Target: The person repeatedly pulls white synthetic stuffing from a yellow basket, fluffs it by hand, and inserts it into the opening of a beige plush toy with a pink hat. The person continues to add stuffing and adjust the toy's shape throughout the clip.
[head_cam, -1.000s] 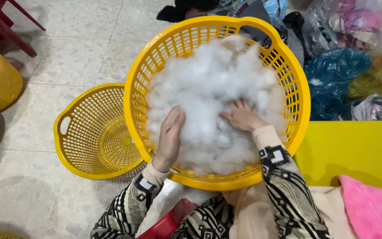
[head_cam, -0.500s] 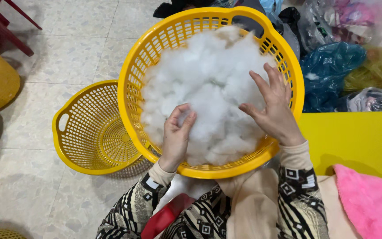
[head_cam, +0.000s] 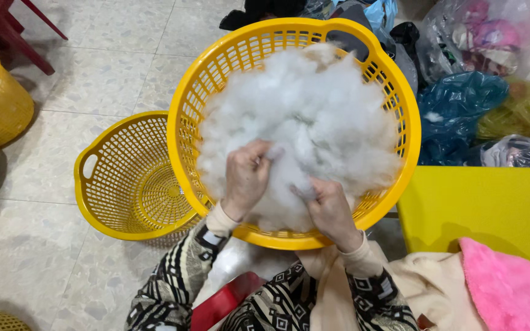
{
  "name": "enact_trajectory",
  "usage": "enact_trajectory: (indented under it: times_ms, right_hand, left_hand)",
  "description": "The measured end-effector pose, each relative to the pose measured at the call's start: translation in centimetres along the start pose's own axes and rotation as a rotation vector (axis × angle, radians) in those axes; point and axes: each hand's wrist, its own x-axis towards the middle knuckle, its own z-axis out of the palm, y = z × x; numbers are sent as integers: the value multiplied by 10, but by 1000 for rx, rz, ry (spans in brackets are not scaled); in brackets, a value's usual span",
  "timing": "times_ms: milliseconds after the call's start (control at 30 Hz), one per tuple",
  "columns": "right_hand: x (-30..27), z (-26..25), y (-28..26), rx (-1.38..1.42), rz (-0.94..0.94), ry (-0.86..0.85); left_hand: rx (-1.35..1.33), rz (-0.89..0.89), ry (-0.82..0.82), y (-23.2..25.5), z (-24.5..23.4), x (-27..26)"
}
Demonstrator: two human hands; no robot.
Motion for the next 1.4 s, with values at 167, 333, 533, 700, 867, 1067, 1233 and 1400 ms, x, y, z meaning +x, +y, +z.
enact_trajectory:
  times_ms: [167, 333, 533, 700, 867, 1067, 1233, 1400]
  right_hand:
    - [-6, -13, 13, 232, 27, 3]
    - [-2, -10, 21, 378, 102, 74]
    - [2, -3, 22, 542, 150, 124]
    - [8, 1, 23, 922, 278, 284]
    - [8, 13, 19, 829, 150, 318]
    - [-5, 25, 21, 616, 92, 349]
    - [-7, 12, 26, 726, 222, 451]
    - [-8, 10, 29, 731, 243, 503]
  left_hand:
    - [331, 176, 270, -40, -39, 88]
    - [586, 116, -278, -74, 32, 115]
    - [677, -168, -907, -129, 106, 107]
    - [201, -118, -802, -105, 45, 118]
    - [139, 113, -204, -15, -13, 47]
    - [-81, -118, -352, 15, -14, 4]
    - [-12, 100, 61, 0, -40, 29]
    - [132, 169, 206, -23, -42, 59]
